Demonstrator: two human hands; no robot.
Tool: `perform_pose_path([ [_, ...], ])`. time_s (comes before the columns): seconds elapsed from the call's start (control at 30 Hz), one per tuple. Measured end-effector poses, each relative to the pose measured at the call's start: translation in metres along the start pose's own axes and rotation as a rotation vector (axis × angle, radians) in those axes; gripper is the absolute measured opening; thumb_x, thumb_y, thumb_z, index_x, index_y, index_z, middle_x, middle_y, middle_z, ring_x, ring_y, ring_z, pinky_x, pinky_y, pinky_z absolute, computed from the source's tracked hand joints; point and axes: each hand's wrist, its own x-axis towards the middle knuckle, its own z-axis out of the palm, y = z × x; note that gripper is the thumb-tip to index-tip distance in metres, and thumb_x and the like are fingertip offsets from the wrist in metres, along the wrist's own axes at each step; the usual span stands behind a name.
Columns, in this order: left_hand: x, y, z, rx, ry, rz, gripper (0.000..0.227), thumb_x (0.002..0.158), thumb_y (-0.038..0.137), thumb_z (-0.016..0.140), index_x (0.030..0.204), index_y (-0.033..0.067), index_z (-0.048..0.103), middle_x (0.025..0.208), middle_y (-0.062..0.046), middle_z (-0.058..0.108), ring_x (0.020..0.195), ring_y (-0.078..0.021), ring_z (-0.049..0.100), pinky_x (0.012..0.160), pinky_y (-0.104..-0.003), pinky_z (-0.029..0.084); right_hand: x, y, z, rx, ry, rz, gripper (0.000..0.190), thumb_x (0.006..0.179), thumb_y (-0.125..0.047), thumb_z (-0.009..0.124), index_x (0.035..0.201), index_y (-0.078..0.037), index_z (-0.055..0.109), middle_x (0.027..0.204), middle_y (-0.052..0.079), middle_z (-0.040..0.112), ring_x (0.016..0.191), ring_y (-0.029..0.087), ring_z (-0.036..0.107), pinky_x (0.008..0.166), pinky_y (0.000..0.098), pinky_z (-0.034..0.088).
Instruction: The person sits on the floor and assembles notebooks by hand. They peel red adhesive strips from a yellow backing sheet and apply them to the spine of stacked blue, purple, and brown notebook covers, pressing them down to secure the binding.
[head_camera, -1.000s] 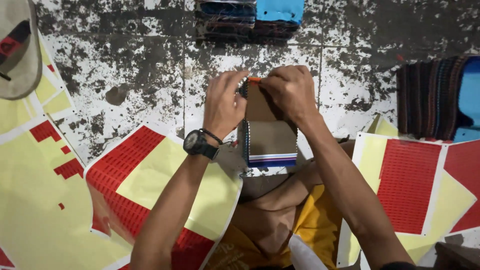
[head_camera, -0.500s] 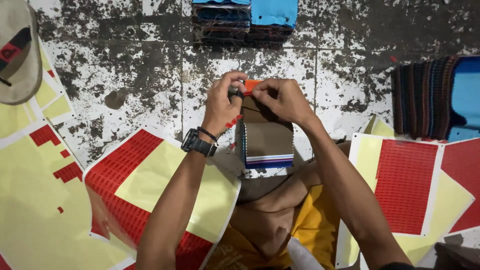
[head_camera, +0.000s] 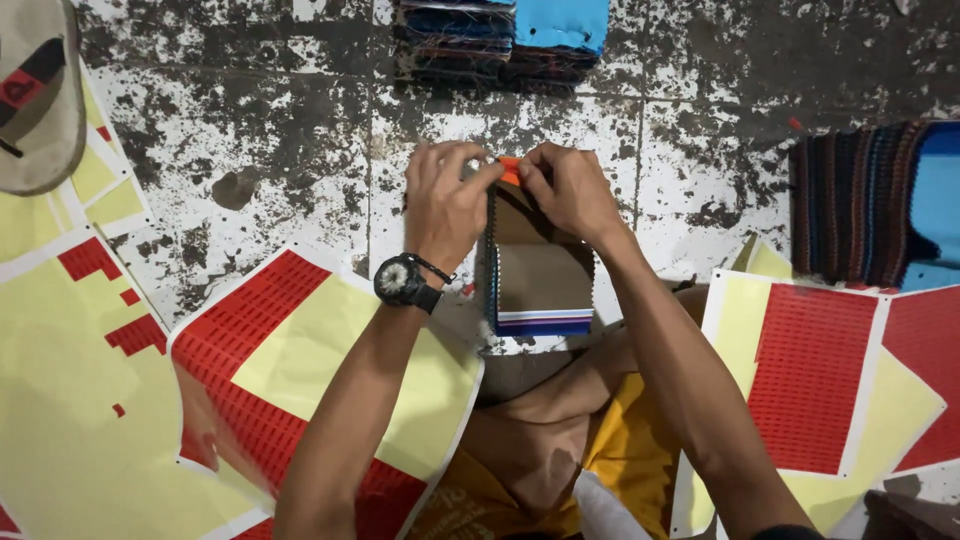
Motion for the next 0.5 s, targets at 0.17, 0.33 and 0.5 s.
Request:
perform_pose_path([
  [0.17,0.006,0.008,-0.009,0.207,-0.086,0.099,0.031,0.098,0.004,0.059,0.111,0.0274,0.076,0.121,-0.005,0.06,0.125,-0.0284,0.054,0.109,-0.065,0.037,-0.004,-0.004,0.007,-0.079,0.01,0.059,0.013,0.092,-0.019,0.069,0.099,-0.011,0.077,0.079,0.011,0.075,0.082,0.035,0.074,0.069,0.0469,0.06],
  [0.33,0.008,0.011,-0.017,0.235,-0.071,0.11,0.026,0.096,0.008,0.065,0.108,0.0277,0.077,0.123,-0.005,0.062,0.127,-0.0297,0.055,0.109,-0.067,0.035,0.001,-0.008,-0.011,-0.273,0.189,-0.227,0.034,0.084,-0.01,0.081,0.116,-0.005,0.072,0.1,0.02,0.065,0.097,0.045,0.067,0.078,0.0538,0.058],
  [0.5,0.01,0.011,-0.024,-0.046,-0.066,0.013,0.03,0.093,-0.006,0.06,0.111,0.014,0.074,0.131,-0.013,0.058,0.126,-0.0343,0.058,0.108,-0.068,0.039,0.011,0.03,-0.002,-0.328,0.269,-0.509,0.014,0.079,-0.016,0.088,0.089,-0.016,0.078,0.079,0.005,0.067,0.079,0.032,0.07,0.066,0.0442,0.058],
])
